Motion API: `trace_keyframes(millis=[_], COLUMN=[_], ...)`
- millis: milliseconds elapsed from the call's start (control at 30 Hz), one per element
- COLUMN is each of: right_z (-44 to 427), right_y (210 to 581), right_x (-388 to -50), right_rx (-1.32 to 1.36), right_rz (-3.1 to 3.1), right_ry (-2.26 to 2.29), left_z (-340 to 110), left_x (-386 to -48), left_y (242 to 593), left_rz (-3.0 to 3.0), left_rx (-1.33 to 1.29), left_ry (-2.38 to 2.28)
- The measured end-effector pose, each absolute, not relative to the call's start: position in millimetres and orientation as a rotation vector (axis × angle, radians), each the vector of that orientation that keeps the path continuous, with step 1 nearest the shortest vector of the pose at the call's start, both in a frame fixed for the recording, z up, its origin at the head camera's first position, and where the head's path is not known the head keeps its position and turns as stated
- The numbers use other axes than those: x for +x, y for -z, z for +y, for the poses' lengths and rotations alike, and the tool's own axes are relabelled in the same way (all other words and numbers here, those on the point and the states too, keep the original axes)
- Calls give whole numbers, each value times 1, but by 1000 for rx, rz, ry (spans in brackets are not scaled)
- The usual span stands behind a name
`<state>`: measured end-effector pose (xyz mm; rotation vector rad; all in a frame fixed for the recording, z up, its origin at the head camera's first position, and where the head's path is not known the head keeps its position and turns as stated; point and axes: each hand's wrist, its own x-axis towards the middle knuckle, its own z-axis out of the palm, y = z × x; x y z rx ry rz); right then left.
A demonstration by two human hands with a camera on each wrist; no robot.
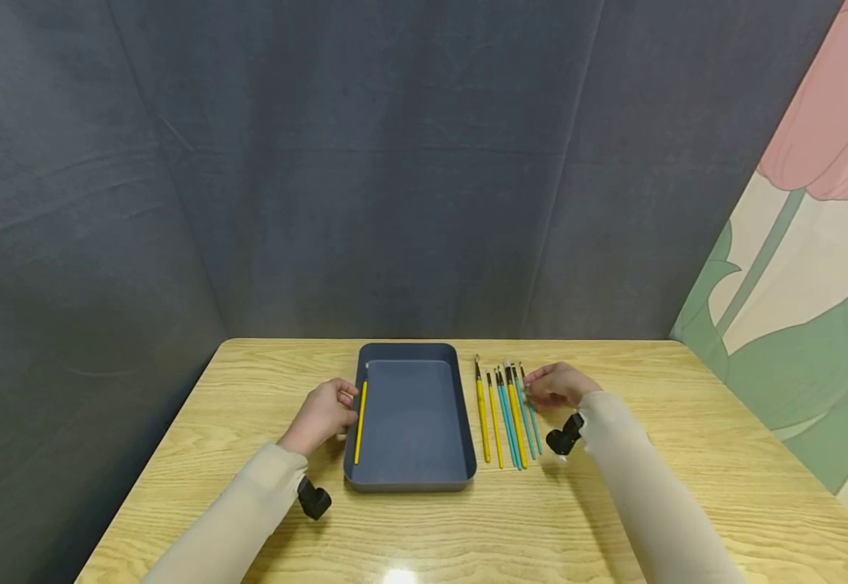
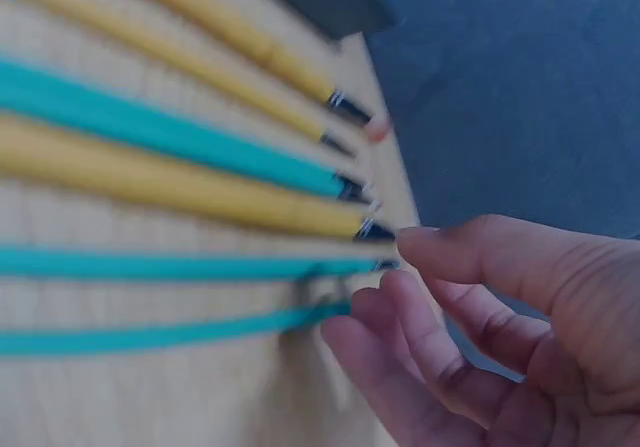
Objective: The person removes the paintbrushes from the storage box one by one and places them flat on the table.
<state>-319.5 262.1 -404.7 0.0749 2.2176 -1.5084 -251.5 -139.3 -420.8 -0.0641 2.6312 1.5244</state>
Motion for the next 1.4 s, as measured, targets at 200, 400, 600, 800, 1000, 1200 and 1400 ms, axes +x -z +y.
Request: trace_keyframes(millis=[200,400,600,800,1000,1200,1400], right_z=[251,229,202,173,139,101,63], right_y=[390,378,371,367,361,361,367], right_x=[-321,-321,-318,-317,-316,-311,-310], right_rx=[18,-21,-61,-132,-146,-138,-113], right_rz=[2178,2130,2058,2006,1994,1976,1995], right_ry=[1545,1563,1617,1669,1723,1723,1647], left_z=[-140,-140,-140,-141,-141,-140,-140], left_x=[-251,-251,-251,-250,-250,-250,-250], left_y=[421,421,421,421,419,419,418], left_rz=[2622,2627,2623,2633,2639,2630,2634], left_rx=[-73,-61,-69,-77,-69,-76,-82], left_ry=[-1532,-1536,-1532,-1503,-1502,-1500,-1492])
